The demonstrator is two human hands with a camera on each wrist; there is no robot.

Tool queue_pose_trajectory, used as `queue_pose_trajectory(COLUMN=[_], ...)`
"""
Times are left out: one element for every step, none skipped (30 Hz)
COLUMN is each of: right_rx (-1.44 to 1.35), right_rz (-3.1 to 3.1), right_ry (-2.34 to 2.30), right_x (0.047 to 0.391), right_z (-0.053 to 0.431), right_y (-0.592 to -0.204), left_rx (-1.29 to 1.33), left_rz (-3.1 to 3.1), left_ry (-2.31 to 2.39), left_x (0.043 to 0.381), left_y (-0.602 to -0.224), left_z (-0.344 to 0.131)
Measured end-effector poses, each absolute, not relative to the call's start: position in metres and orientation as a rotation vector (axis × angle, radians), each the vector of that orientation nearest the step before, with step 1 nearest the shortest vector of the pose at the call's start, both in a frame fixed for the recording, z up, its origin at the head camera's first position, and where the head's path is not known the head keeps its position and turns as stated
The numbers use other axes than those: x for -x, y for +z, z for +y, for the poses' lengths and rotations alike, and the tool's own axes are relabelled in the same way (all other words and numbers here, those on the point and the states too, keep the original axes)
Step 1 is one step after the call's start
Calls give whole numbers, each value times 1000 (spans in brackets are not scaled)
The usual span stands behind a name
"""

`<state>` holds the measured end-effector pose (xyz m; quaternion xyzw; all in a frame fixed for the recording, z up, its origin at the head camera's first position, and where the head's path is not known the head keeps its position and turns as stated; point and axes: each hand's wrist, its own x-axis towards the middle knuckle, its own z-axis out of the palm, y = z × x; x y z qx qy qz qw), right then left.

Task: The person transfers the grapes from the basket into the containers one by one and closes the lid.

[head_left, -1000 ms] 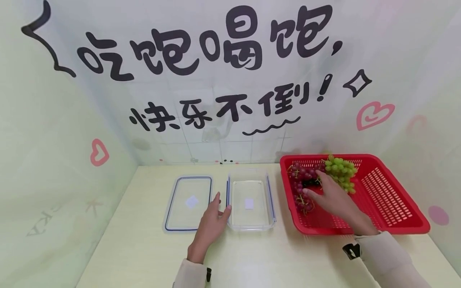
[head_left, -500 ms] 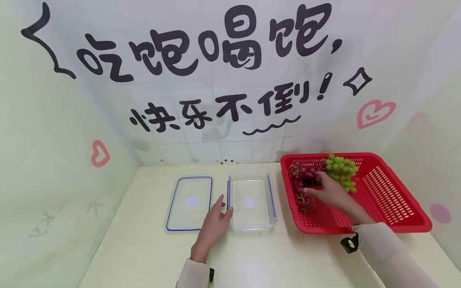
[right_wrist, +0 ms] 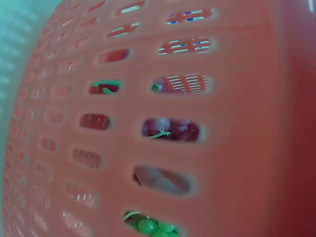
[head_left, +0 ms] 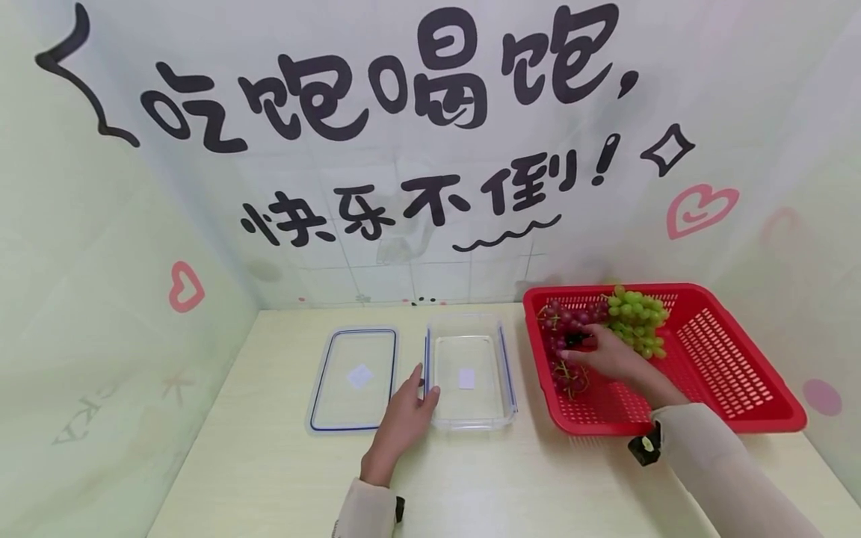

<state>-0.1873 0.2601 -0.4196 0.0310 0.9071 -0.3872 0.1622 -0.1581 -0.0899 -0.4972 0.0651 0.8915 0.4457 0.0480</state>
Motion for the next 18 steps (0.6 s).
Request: queue_pose_trajectory(right_rx=[-92,-95,-99,-100,-100,-100,-104,-108,-111,-114,-120,-128,-135,-143,-143,-148,-153,-157], right_rz=[2576,2565,2555,2549,2544,2540,2532,2528,2523,2518,2515,2509,2506,2504,2502,2499,2495,2491], right_ry=[-1112,-1120,-1125,-1125,-1126,-1127,-1127,-1124,-1122,-1121,-1121,-1120,-1117,-1114,-1112,-1111,-1111,-1109], right_x=[188,188,189,189,190,190,190,191,191,191,191,191,191,191,192,192,192,192], right_z=[260,261,261,261,260,260,260,259,259,259,259,258,258,258,258,257,257,257], right_y=[-420,-421,-422,-423,-424,-425,-426,-426,-427,-427,-428,-428,-428,-429,-429,-429,-430,-430], left_rx=[-212,-220,-231,-243,-255,-269,-284,-292,-304,-312,-318,-321,-321,-319,-317,-315,-315,-315], left_rz=[2723,2728,2732,2736,2739,2743,2749,2751,2757,2761,2764,2766,2766,2764,2763,2760,2759,2758], left_ry=[1348,1333,1321,1311,1302,1294,1286,1281,1273,1267,1262,1258,1254,1253,1253,1255,1255,1255], left_x=[158,159,159,159,159,159,159,159,159,159,159,159,159,159,159,159,159,159], left_y=[-497,-497,-496,-496,-495,-495,-495,-494,-494,-494,-493,-493,-493,-493,-493,-493,-493,-493], left_z=[-90,-89,-89,-89,-89,-89,-89,-89,-89,-89,-89,-89,-89,-89,-89,-89,-89,-89])
